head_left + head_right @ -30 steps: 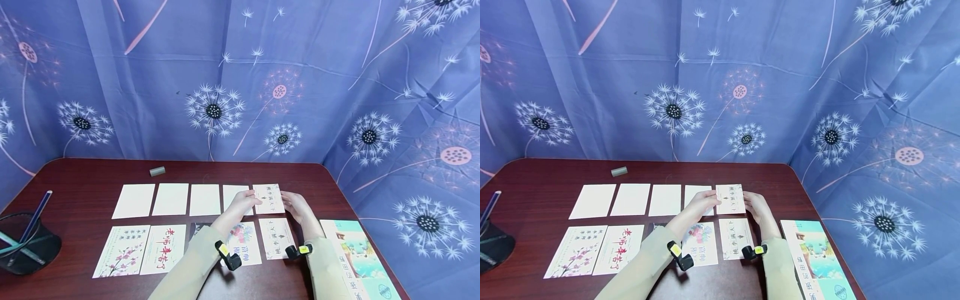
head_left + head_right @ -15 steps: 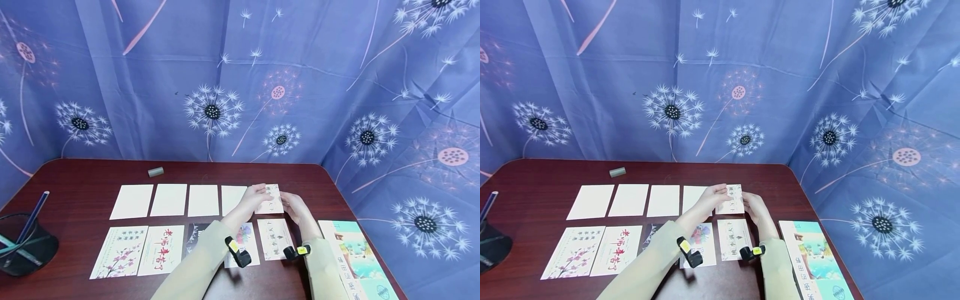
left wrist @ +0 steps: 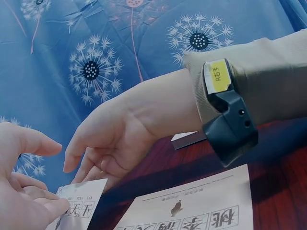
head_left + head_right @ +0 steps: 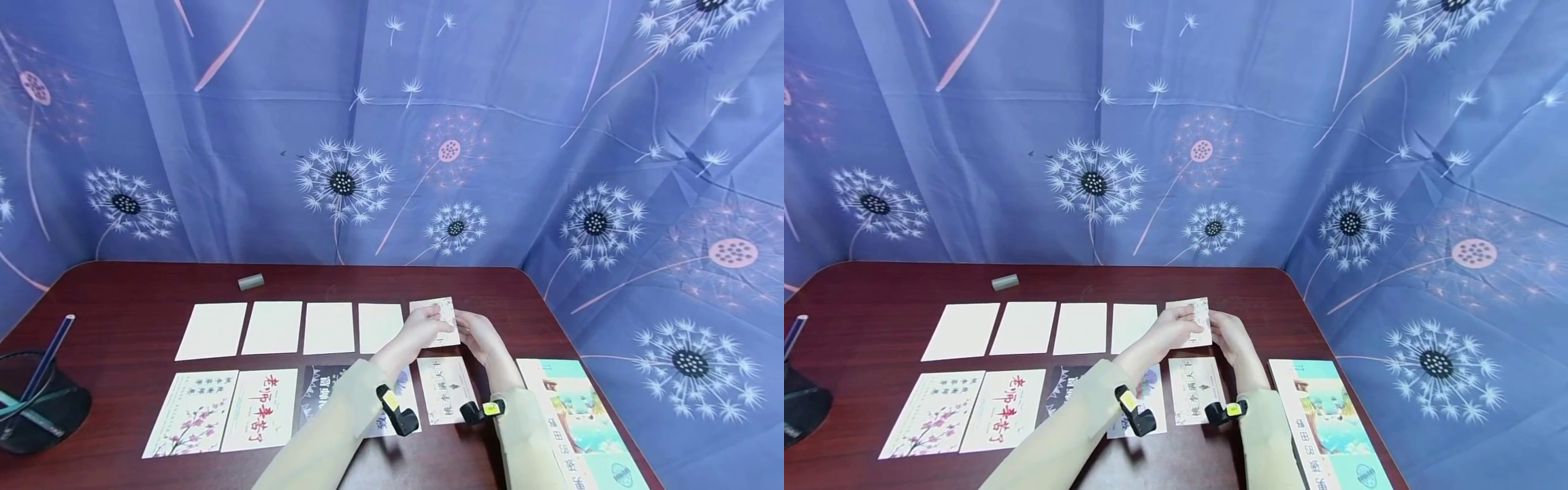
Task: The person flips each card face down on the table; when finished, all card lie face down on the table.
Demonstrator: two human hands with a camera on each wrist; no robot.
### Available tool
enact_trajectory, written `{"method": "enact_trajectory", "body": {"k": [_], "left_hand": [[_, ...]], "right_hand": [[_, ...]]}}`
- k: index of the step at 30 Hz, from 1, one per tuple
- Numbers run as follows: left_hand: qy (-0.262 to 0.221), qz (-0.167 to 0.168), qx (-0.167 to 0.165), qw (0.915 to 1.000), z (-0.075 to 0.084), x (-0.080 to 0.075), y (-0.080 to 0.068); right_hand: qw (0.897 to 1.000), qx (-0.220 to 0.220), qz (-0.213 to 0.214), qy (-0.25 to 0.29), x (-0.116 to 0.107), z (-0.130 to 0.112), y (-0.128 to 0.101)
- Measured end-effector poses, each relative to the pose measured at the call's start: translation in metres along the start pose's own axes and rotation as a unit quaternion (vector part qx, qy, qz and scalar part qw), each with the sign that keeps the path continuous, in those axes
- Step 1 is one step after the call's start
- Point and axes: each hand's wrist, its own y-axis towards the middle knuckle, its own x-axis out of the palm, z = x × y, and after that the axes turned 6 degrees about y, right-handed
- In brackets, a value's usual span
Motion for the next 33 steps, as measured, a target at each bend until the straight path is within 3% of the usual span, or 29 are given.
{"method": "enact_trajectory", "body": {"k": [5,10,19,24,33], "left_hand": [[0.027,0.019,0.016,0.9993,0.007,-0.002,-0.002],[0.059,0.06,0.019,0.9963,0.014,-0.004,-0.005],[0.063,0.088,0.029,0.9937,0.017,-0.007,-0.005],[0.033,0.119,0.03,0.9918,0.02,-0.008,-0.005],[-0.014,0.189,0.035,0.9813,0.021,-0.008,-0.004]], "right_hand": [[0.999,0.002,0.003,0.036,0.003,-0.007,-0.003],[0.998,0.002,0.002,0.061,0.006,-0.012,-0.005],[0.997,-0.006,-0.022,0.072,0.009,-0.014,-0.006],[0.997,-0.01,-0.021,0.079,0.012,-0.016,-0.007],[0.996,-0.023,-0.024,0.087,0.018,-0.023,-0.012]]}}
